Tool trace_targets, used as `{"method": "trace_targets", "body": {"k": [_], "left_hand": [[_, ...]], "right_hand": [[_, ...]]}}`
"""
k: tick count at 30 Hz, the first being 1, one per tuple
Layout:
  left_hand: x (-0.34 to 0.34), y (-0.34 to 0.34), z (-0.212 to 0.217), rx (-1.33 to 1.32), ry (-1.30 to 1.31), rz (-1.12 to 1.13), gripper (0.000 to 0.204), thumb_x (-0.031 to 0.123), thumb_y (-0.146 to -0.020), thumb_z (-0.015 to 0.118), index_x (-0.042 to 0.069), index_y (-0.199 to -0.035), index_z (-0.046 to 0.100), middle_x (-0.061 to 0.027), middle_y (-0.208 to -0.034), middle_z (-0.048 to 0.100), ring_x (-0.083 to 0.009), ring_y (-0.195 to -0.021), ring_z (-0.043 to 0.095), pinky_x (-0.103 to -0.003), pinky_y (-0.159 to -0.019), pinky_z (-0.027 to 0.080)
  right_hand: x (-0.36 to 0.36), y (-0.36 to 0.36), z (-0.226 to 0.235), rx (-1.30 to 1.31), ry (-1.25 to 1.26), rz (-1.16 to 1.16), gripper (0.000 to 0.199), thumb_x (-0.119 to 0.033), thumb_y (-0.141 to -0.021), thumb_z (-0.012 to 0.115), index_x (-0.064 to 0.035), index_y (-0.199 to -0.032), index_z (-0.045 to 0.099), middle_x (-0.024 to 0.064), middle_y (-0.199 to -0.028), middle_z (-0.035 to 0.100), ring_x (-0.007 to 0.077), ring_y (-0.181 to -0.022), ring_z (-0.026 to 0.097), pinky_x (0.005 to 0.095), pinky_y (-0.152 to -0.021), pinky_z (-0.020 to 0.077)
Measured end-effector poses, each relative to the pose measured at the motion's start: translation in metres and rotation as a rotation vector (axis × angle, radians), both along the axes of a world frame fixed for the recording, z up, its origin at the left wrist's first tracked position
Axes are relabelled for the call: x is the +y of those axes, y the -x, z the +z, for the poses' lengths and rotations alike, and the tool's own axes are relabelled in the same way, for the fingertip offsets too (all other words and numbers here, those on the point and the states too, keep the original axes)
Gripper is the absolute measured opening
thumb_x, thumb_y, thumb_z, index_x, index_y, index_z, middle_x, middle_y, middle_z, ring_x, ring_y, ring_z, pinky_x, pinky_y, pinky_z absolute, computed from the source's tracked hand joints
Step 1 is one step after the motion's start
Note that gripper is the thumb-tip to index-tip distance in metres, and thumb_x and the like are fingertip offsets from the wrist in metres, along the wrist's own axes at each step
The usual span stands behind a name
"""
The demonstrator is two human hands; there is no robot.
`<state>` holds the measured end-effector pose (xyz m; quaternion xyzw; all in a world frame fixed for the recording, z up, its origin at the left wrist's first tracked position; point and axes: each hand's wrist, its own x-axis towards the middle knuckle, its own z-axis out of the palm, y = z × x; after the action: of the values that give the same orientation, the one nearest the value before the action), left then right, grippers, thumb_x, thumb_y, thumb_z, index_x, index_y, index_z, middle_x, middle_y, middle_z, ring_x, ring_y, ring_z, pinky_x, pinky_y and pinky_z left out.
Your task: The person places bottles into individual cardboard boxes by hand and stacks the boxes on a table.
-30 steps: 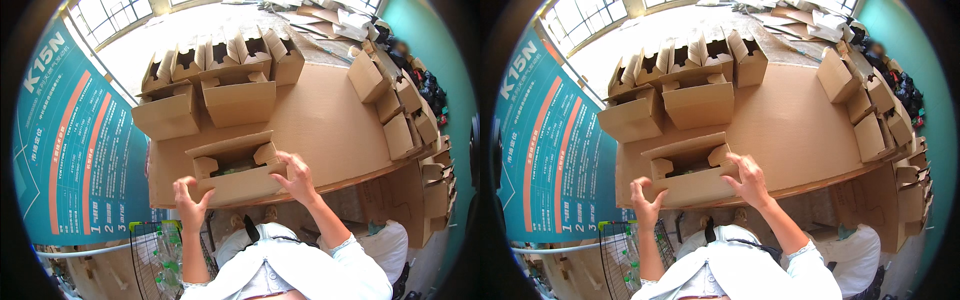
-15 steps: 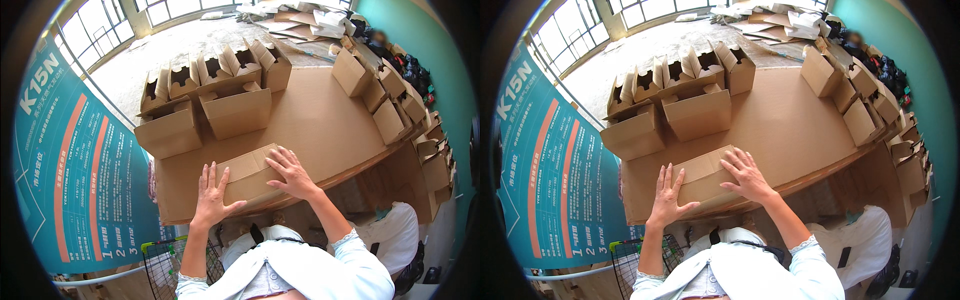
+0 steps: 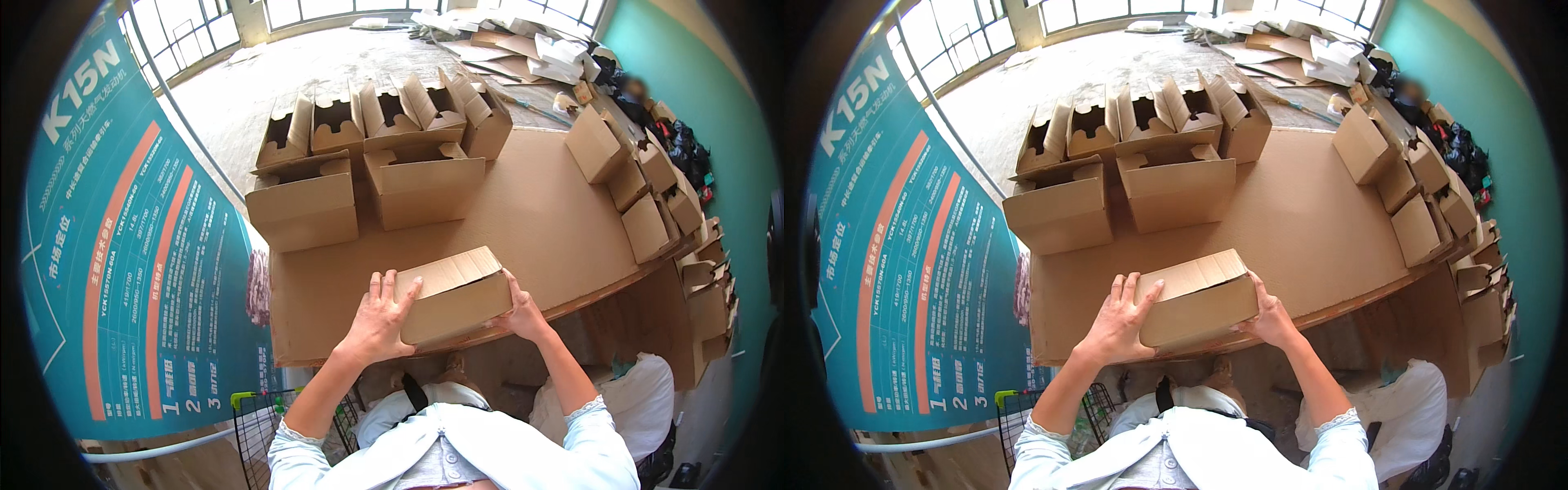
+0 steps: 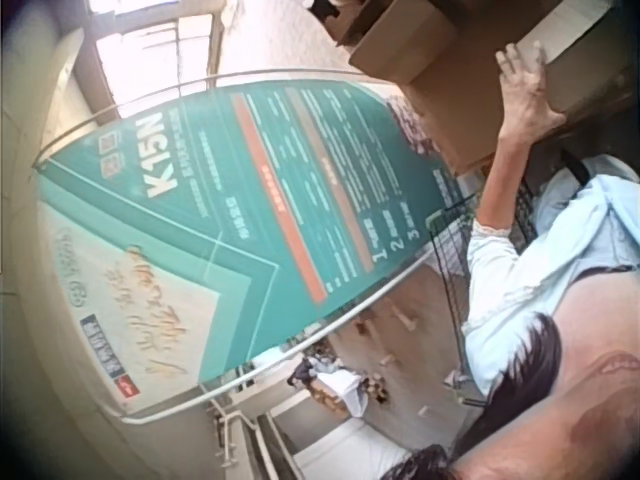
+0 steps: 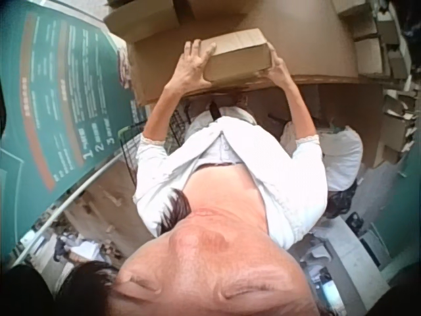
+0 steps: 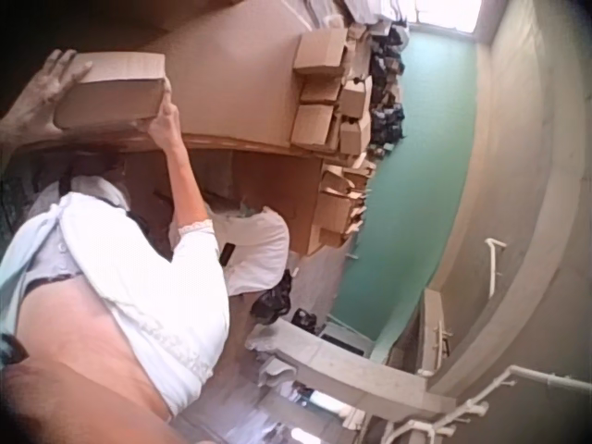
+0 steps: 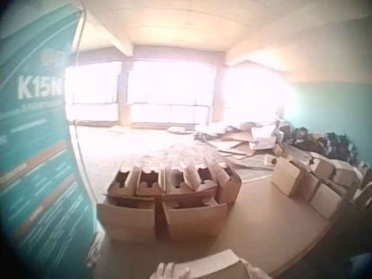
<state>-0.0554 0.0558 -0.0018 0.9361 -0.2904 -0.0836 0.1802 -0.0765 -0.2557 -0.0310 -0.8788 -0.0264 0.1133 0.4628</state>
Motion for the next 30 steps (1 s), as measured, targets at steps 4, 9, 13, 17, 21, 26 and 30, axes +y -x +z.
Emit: {"method": "trace_targets", "body": {"k": [4, 9, 13, 17, 21, 26, 30], "left_hand": [[0.023, -0.008, 0.008, 0.019, -0.031, -0.018, 0.115, 0.030, -0.056, 0.088, 0.017, -0.153, 0.028, -0.0331, -0.150, 0.027, -0.0543, -0.137, 0.027, -0.054, -0.115, 0.031], [0.089, -0.031, 0.018, 0.076, -0.180, 0.060, 0.123, 0.032, -0.053, 0.092, 0.023, -0.155, 0.024, -0.0282, -0.155, 0.024, -0.0506, -0.143, 0.023, -0.052, -0.119, 0.026], [0.152, -0.059, 0.027, 0.100, -0.228, 0.176, 0.129, 0.022, -0.046, 0.093, 0.027, -0.155, 0.024, -0.0200, -0.159, 0.022, -0.0451, -0.145, 0.022, -0.049, -0.121, 0.025], [0.191, -0.074, 0.024, -0.011, -0.362, 0.282, 0.133, 0.020, -0.045, 0.094, 0.027, -0.156, 0.020, -0.0155, -0.159, 0.023, -0.0380, -0.148, 0.021, -0.047, -0.120, 0.027], [0.203, -0.081, 0.005, -0.114, -0.404, 0.378, 0.130, 0.009, -0.046, 0.093, 0.024, -0.156, 0.023, -0.0119, -0.161, 0.021, -0.0348, -0.148, 0.022, -0.046, -0.120, 0.026], [0.202, -0.082, -0.024, -0.260, -0.421, 0.404, 0.127, 0.004, -0.048, 0.089, 0.018, -0.156, 0.024, -0.0139, -0.162, 0.021, -0.0369, -0.147, 0.023, -0.046, -0.118, 0.027], [0.195, -0.064, -0.034, -0.275, -0.371, 0.508, 0.120, -0.003, -0.053, 0.081, 0.017, -0.157, 0.024, -0.0132, -0.162, 0.022, -0.0393, -0.147, 0.022, -0.049, -0.117, 0.026]], "right_hand": [[0.015, -0.010, -0.021, -0.146, 0.065, 0.044, 0.111, -0.006, -0.069, 0.086, -0.0077, -0.155, 0.015, 0.0160, -0.114, 0.068, 0.0292, -0.105, 0.067, 0.0376, -0.092, 0.0528], [0.087, -0.044, -0.040, -0.181, 0.085, 0.119, 0.117, -0.012, -0.070, 0.087, -0.0014, -0.155, 0.006, 0.0245, -0.117, 0.065, 0.0346, -0.106, 0.067, 0.0388, -0.091, 0.0524], [0.171, -0.085, -0.035, -0.053, 0.074, 0.128, 0.120, -0.004, -0.073, 0.083, -0.0001, -0.155, -0.004, 0.0244, -0.123, 0.063, 0.0336, -0.112, 0.063, 0.0358, -0.099, 0.0474], [0.231, -0.116, -0.070, -0.302, -0.014, 0.129, 0.123, -0.003, -0.072, 0.083, 0.0011, -0.154, -0.008, 0.0247, -0.133, 0.056, 0.0338, -0.109, 0.064, 0.0361, -0.095, 0.0500], [0.263, -0.125, -0.067, -0.212, 0.179, 0.125, 0.123, -0.017, -0.073, 0.084, 0.0061, -0.153, -0.006, 0.0288, -0.135, 0.051, 0.0365, -0.105, 0.064, 0.0374, -0.087, 0.0531], [0.250, -0.126, -0.055, -0.095, 0.219, 0.248, 0.121, -0.033, -0.074, 0.082, 0.0077, -0.153, -0.001, 0.0341, -0.139, 0.045, 0.0424, -0.118, 0.056, 0.0388, -0.098, 0.0483], [0.162, -0.107, -0.076, -0.170, -0.109, 0.481, 0.100, -0.032, -0.080, 0.076, -0.0001, -0.154, 0.017, 0.0289, -0.120, 0.062, 0.0423, -0.108, 0.062, 0.0471, -0.095, 0.0489]]}}
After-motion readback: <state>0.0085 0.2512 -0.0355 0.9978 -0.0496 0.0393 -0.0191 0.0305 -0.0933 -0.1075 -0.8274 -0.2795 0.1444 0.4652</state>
